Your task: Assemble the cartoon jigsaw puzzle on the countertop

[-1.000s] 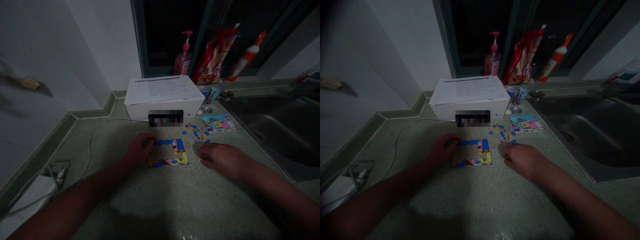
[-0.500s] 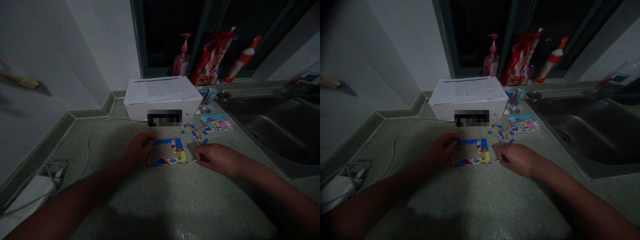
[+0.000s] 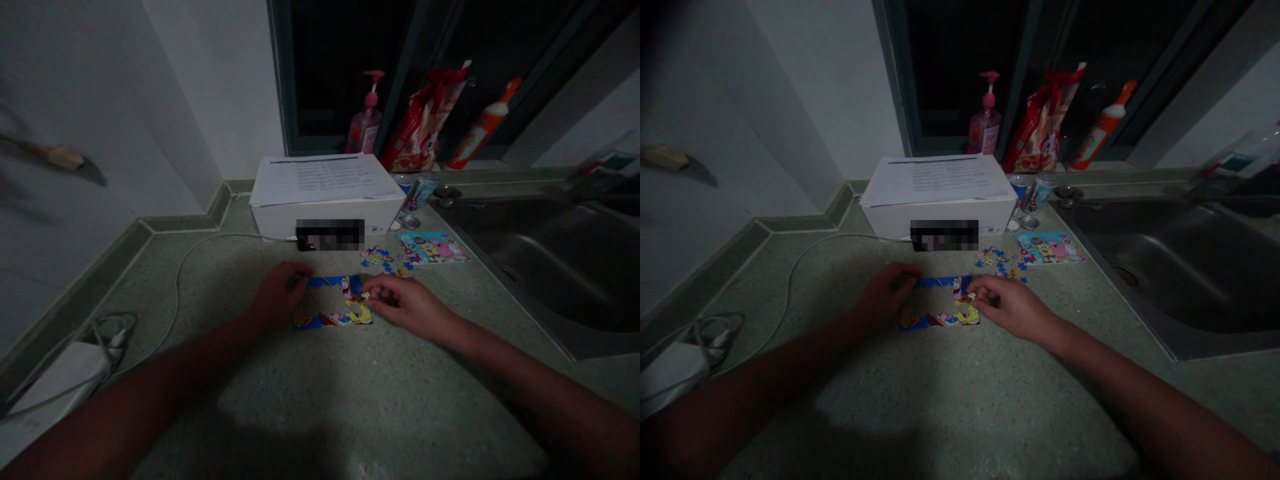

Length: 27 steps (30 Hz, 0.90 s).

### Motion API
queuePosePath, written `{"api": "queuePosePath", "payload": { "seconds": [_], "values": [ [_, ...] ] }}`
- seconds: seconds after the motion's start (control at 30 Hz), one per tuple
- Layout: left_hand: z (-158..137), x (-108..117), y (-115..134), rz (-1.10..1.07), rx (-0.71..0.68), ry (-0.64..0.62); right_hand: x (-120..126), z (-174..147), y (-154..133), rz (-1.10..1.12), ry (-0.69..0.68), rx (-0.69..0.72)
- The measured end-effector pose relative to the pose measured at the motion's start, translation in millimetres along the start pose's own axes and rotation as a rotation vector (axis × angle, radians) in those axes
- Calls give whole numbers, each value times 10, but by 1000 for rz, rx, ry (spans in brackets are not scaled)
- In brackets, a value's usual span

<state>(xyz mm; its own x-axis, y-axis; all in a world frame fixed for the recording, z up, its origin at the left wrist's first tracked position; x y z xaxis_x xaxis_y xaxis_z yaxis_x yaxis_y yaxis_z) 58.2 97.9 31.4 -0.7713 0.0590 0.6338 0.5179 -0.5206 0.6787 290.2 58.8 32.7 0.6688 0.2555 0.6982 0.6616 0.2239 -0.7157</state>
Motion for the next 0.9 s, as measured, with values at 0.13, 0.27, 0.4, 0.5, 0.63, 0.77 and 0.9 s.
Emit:
{"api": "queuePosePath", "payload": {
  "seconds": [0.13, 0.27, 0.4, 0.5, 0.63, 0.77, 0.9],
  "values": [
    [3, -6, -10, 7, 6, 2, 25, -3, 15, -13, 26, 13],
    [4, -4, -15, 12, 10, 3, 55, -5, -8, -66, 63, 36],
    [2, -4, -21, 3, 18, 3, 44, 3, 4, -43, 64, 38],
    [1, -10, -20, -3, 10, 4, 56, -1, 17, -54, 73, 46],
    [-5, -16, -27, -10, 23, 8, 122, -34, 1, -177, 131, 65],
    [-11, -14, -30, -8, 40, 4, 148, -74, -59, -267, 171, 120],
    [-15, -8, -29, 9, 43, 1, 148, -97, -114, -264, 210, 206]
  ]
}}
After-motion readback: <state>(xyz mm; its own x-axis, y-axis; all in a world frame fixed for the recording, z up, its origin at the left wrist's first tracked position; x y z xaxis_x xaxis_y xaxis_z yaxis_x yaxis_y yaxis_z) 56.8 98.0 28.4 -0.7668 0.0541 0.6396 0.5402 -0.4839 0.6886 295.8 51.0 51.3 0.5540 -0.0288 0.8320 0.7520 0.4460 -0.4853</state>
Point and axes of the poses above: each hand's wrist, its own z-axis towards the middle knuckle, its own x-axis out of the back of the hand, y = z × x, the point moved 10 cm from there along z, towards the middle knuckle, and after that the axes turned 9 degrees about -x, right-handed, at the moved point
